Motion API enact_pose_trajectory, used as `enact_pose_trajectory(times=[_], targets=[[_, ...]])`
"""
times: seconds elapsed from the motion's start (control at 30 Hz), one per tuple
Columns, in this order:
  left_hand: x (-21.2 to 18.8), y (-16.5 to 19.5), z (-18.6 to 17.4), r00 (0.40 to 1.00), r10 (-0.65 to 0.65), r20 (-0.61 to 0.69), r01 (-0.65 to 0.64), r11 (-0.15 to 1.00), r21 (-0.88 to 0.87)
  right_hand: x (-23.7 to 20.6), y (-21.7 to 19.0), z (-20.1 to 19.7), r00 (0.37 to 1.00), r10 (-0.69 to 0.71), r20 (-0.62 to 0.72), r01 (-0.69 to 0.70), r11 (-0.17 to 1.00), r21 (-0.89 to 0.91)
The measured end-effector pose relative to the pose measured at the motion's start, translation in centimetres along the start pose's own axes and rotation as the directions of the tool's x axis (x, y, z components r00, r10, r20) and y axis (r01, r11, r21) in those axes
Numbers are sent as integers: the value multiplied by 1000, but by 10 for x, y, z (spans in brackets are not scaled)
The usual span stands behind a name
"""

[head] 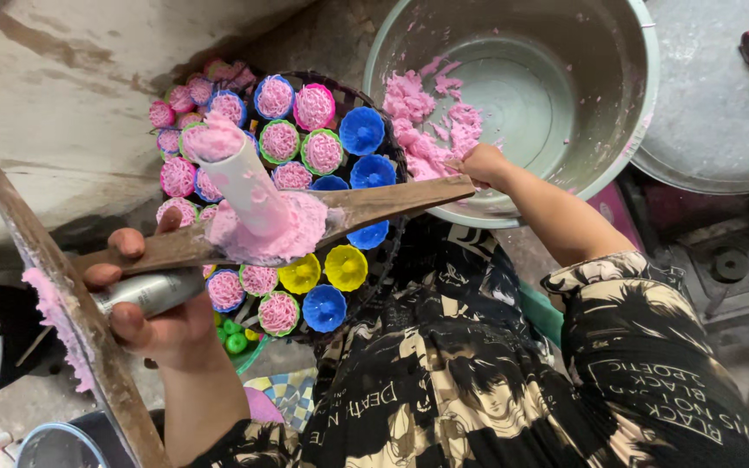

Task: The person sits at a work corner and makes decorative candles. They press pink wax into a wooden mold with a cylindrical plunger, scrape and load more wax from a metal basin with a stick, extrude the wax rope, and fill colorful plastic candle cups arranged on a tray, repeating the cycle for many cups.

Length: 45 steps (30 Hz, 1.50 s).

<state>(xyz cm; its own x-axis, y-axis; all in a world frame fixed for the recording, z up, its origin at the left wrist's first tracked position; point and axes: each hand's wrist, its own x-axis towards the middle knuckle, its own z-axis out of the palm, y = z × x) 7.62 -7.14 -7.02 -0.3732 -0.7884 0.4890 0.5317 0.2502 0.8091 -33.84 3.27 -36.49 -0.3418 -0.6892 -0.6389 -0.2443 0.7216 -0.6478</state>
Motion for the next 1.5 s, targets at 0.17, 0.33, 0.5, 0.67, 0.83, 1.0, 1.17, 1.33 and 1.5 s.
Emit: enact_pose_trajectory(times=[0.17, 0.33, 0.5, 0.67, 0.83, 1.0, 1.17, 1.33, 1.5], targets=[[-2, -1, 1, 1000, 2, 13, -2, 1000, -23, 1, 7, 2, 997, -59, -39, 61, 997, 48], [3, 3, 2, 1000, 12, 23, -12, 1000, -4, -3, 13, -4, 994, -105, -41, 104, 994, -17], [5, 9, 3, 999, 35, 16, -36, 999, 22, -33, 15, -44, 993, -108, 52, 110, 993, -52], [3, 6, 3, 1000, 29, 6, -29, 999, 34, -46, 27, -44, 996, -34, 83, 67, 899, -433], [-2, 4, 7, 999, 38, -5, -38, 999, 23, -29, 24, 11, 970, -228, -82, 151, 834, -531], [-8, 10, 9, 1000, 28, 13, -29, 999, 33, -17, 10, 25, 973, -198, -122, 106, 846, -523], [-12, 14, 4, 998, 55, 34, -56, 997, 45, -21, 9, 10, 976, -196, -91, 139, 893, -429], [-17, 20, 4, 997, 59, 49, -59, 998, -5, -39, 12, 3, 971, -232, -49, 197, 906, -375], [-18, 37, 3, 998, 37, 59, -36, 999, -17, -78, 7, -30, 996, -5, 89, 10, 999, -48]])
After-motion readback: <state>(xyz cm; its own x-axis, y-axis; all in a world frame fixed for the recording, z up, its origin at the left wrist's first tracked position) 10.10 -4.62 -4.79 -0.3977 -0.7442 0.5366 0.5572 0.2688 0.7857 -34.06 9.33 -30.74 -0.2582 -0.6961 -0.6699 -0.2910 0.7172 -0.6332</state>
